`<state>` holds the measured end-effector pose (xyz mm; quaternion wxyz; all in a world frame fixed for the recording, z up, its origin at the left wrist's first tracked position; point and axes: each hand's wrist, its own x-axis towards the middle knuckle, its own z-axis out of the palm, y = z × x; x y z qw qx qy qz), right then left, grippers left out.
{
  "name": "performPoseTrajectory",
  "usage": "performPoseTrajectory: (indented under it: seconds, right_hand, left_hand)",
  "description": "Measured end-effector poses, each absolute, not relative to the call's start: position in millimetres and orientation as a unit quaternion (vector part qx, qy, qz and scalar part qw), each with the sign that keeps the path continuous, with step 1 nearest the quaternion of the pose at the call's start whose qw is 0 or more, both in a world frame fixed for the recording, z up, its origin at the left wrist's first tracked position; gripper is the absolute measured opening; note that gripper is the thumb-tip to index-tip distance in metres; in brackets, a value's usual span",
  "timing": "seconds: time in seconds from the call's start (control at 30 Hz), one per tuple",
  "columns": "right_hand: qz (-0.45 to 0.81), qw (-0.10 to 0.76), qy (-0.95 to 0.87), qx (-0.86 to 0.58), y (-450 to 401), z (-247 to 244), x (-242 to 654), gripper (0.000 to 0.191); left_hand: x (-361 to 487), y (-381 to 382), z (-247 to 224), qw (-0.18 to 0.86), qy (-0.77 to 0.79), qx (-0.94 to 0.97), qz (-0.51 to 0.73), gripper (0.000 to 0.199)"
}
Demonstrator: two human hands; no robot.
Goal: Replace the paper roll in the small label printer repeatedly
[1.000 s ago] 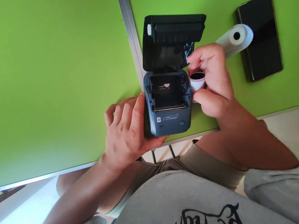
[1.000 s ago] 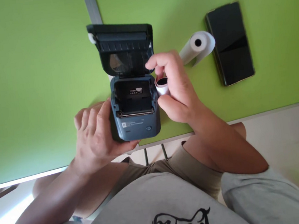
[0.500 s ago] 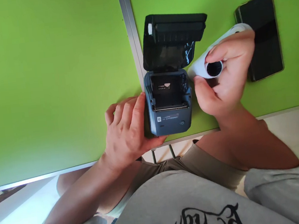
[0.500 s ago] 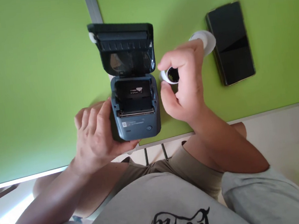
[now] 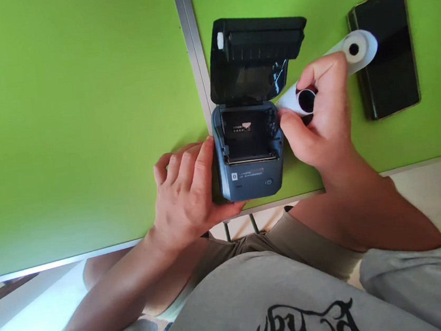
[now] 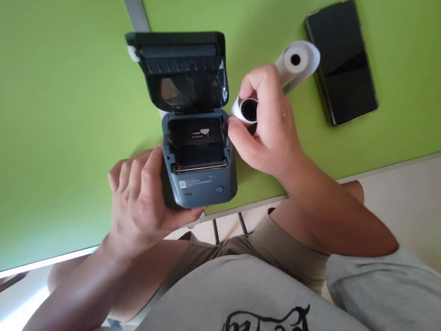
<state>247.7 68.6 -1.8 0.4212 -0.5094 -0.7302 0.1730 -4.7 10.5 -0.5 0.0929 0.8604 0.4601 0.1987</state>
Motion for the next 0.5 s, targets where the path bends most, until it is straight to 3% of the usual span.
performPoseTrajectory:
  seconds: [0.27, 0.5]
  right_hand:
    - [0.207, 0.534, -0.67, -0.473, 70.9, -8.2, 243.1, 0.039]
    - [0.281, 0.533, -0.662, -0.445, 69.5, -11.1, 246.4, 0.037]
  left_hand:
    - [-4.4, 9.4, -0.4, 0.099, 0.465, 0.857, 0.199, 0.099]
    - [-4.7, 9.7, -1.2, 0.096, 0.464, 0.858, 0.199, 0.101]
